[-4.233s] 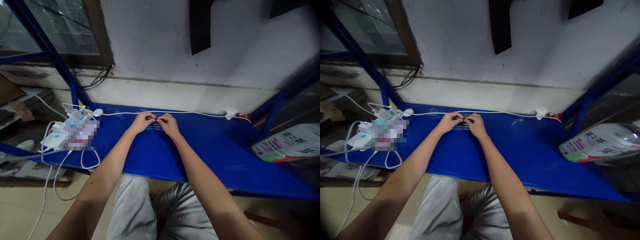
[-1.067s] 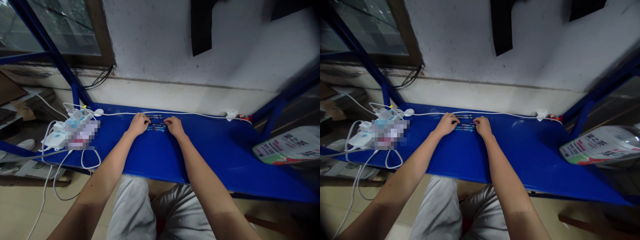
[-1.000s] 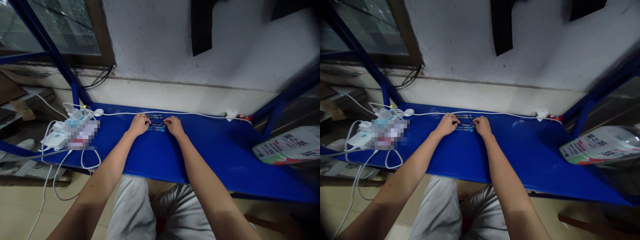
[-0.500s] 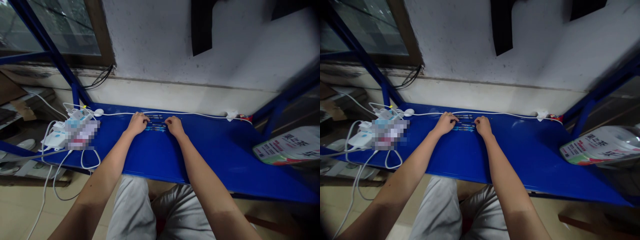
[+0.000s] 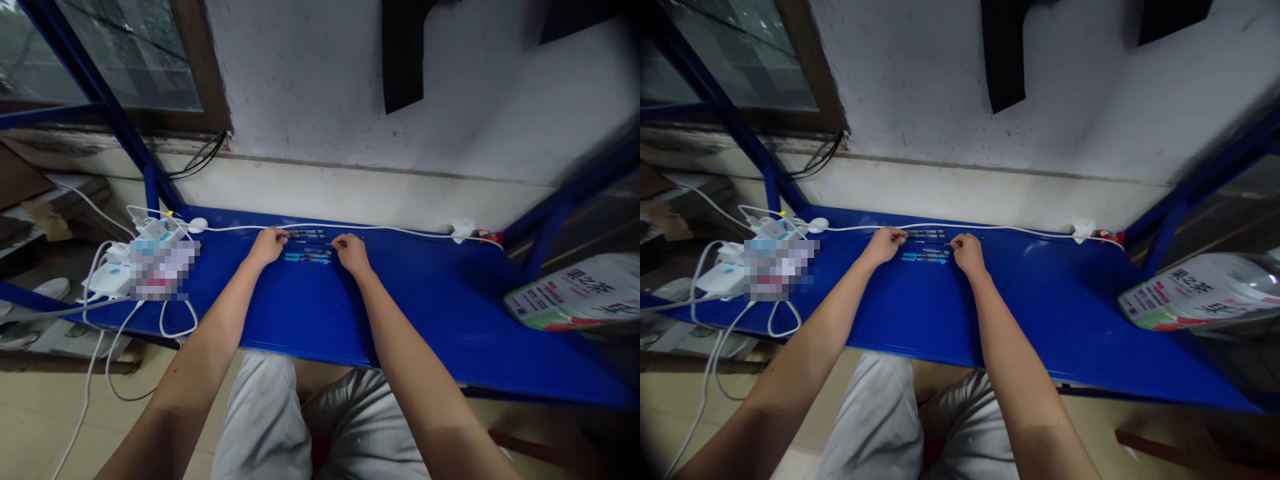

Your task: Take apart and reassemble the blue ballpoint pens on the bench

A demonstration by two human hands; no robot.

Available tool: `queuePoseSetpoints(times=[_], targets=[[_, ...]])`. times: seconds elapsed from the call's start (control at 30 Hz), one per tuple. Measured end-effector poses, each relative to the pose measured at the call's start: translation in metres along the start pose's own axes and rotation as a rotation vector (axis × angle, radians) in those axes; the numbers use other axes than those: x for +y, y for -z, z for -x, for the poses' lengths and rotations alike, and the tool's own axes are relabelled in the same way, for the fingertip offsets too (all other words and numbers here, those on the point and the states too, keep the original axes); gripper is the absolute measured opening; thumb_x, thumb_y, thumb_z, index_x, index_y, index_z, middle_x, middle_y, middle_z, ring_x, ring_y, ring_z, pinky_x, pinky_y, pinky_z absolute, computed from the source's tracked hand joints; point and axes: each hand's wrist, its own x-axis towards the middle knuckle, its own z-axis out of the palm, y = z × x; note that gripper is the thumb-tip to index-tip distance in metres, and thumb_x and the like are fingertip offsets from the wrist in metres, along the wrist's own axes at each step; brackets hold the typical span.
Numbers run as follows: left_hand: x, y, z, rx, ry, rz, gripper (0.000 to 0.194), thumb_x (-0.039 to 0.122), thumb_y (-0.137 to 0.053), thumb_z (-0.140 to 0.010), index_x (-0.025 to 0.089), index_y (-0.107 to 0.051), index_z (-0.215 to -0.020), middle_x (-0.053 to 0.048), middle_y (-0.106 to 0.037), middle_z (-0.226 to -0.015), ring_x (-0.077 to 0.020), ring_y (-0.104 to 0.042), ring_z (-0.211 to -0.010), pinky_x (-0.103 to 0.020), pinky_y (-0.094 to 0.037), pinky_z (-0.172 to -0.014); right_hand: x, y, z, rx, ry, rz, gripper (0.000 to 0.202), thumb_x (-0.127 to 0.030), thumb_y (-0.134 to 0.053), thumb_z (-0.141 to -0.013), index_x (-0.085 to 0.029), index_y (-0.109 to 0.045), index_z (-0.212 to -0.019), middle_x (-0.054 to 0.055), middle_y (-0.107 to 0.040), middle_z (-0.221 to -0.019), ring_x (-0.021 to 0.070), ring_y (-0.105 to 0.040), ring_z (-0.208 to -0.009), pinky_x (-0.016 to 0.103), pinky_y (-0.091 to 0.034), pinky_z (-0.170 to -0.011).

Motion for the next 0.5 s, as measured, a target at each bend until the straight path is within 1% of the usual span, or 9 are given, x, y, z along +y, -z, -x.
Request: queuePoseSetpoints(times=[0.07,0.13,0.23,0.3,0.37,0.43,0.5], targets=[[0.005,-0.002,-0.002,0.099,0.085,0.257,0.010,0.009,-0.073,-0.080,0.018,-0.071,-0.083,-0.004,-0.071,-0.076,-0.0223,-0.071,-0.075,-0.041,-0.060,-0.089,-0.003,0.001,0.001,0.018,-0.017,-0.034,0.019,-0.007,-0.063,-0.083,-0.020,-0.076,-0.079,0.004,-0.073,-0.087,0.0189,-0.065,-0.081,0.032,-0.050,-0.084],[0.012,-0.004,-0.001,0.171,0.187,0.530,0.015,0.008,-0.074,-0.081,0.018,-0.062,-0.080,0.000,-0.066,-0.069,-0.0175,-0.069,-0.063,-0.039,-0.063,-0.080,-0.006,0.002,0.001,0.024,-0.027,-0.065,0.018,-0.008,-0.063,-0.084,-0.020,-0.076,-0.080,0.005,-0.074,-0.088,0.0193,-0.066,-0.082,0.033,-0.051,-0.085],[0.023,-0.005,0.003,0.167,0.269,0.823,0.025,0.006,-0.070,-0.087,0.019,-0.051,-0.077,-0.001,-0.066,-0.069,-0.0181,-0.074,-0.068,-0.039,-0.066,-0.082,-0.011,0.003,0.003,0.031,-0.021,-0.094,0.014,-0.012,-0.065,-0.085,-0.019,-0.077,-0.081,0.006,-0.076,-0.091,0.0203,-0.068,-0.084,0.034,-0.052,-0.085],[0.027,-0.006,0.006,0.149,0.308,0.921,0.027,0.006,-0.069,-0.090,0.019,-0.048,-0.079,-0.002,-0.067,-0.069,-0.0203,-0.078,-0.073,-0.042,-0.066,-0.088,-0.013,0.004,0.003,0.043,-0.011,-0.101,0.012,-0.014,-0.065,-0.085,-0.019,-0.076,-0.082,0.006,-0.076,-0.091,0.0208,-0.069,-0.084,0.034,-0.052,-0.085],[0.031,-0.007,0.009,0.126,0.329,0.972,0.026,0.008,-0.069,-0.093,0.019,-0.048,-0.081,-0.005,-0.069,-0.070,-0.0223,-0.079,-0.077,-0.045,-0.066,-0.093,-0.014,0.005,0.004,0.050,-0.001,-0.106,0.013,-0.015,-0.065,-0.085,-0.019,-0.076,-0.082,0.006,-0.076,-0.091,0.0211,-0.069,-0.084,0.035,-0.053,-0.085],[0.033,-0.007,0.011,0.104,0.332,1.008,0.025,0.009,-0.068,-0.094,0.018,-0.049,-0.083,-0.006,-0.070,-0.073,-0.0241,-0.081,-0.080,-0.048,-0.064,-0.097,-0.014,0.005,0.004,0.050,0.001,-0.113,0.013,-0.015,-0.064,-0.085,-0.020,-0.076,-0.081,0.007,-0.076,-0.091,0.0214,-0.069,-0.084,0.036,-0.054,-0.086],[0.035,-0.008,0.012,0.094,0.329,1.041,0.025,0.008,-0.067,-0.095,0.018,-0.048,-0.083,-0.006,-0.070,-0.073,-0.0258,-0.081,-0.082,-0.050,-0.064,-0.099,-0.014,0.006,0.004,0.049,-0.007,-0.117,0.013,-0.016,-0.064,-0.084,-0.020,-0.076,-0.081,0.007,-0.076,-0.090,0.0217,-0.069,-0.084,0.037,-0.054,-0.086]])
